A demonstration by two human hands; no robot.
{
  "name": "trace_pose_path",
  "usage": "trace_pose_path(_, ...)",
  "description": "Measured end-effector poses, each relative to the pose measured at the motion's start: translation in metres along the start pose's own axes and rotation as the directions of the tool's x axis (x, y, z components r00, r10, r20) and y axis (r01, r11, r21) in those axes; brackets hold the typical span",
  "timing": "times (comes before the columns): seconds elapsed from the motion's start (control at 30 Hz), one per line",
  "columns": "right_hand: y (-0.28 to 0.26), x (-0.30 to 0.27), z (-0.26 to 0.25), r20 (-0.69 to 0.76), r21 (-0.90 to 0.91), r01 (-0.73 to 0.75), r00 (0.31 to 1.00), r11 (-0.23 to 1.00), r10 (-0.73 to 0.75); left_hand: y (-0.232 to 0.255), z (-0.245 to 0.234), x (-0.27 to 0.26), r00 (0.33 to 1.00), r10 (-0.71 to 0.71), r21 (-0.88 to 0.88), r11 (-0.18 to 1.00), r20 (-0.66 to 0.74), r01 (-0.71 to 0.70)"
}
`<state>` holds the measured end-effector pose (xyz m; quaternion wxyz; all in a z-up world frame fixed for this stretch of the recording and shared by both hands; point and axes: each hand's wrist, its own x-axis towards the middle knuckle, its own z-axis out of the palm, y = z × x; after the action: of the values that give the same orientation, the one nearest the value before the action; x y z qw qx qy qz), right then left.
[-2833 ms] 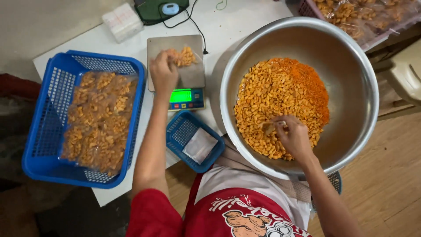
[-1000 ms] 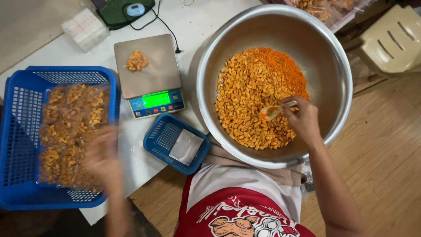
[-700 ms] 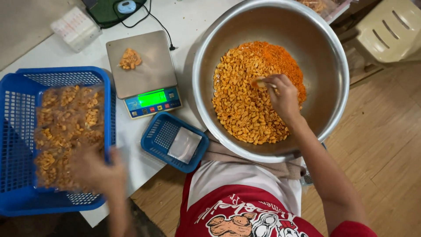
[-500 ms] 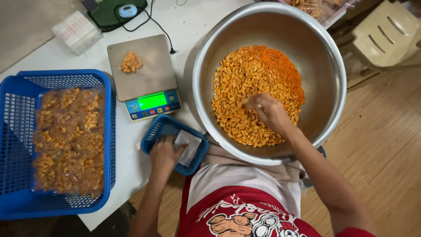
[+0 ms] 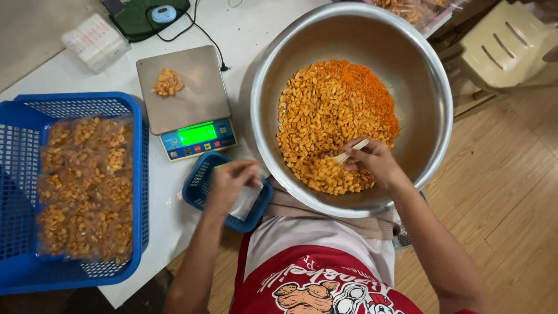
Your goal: Scooping snack mixture from a large metal bowl into small plastic bags, weighing them, and placing them into a storage crate.
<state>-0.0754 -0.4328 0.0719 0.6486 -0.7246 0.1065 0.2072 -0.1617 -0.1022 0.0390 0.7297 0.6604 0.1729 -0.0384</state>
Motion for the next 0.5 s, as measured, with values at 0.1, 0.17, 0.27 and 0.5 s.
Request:
trace_pose_path(0.1, -0.049, -0.020, 0.005, -0.053, 0.009, 0.081, 0.995, 0.997, -0.081, 0.017, 0.043, 0.004, 0.994, -0.067, -0.239, 0.967, 0.091, 0.087)
trace_pose_path(0.17, -0.063, -0.023, 0.004, -0.088, 0.017, 0.186, 0.979, 0.982, -0.184, 0.011, 0.055, 0.018, 0.988, -0.031, -0.199, 0.978, 0.149, 0.061)
trace_pose_path(0.27, -0.079, -0.028, 0.007, -0.134, 0.017, 0.367, 0.923, 0.930, -0.362, -0.005, 0.073, 0.037, 0.968, -0.017, -0.200, 0.977, 0.250, 0.069)
trace_pose_path(0.5, -0.075, -0.032, 0.019, 0.293, -0.569, 0.772, 0.511, 0.282, -0.808, 0.003, 0.107, 0.035, 0.921, 0.222, -0.146, 0.972, 0.319, -0.184)
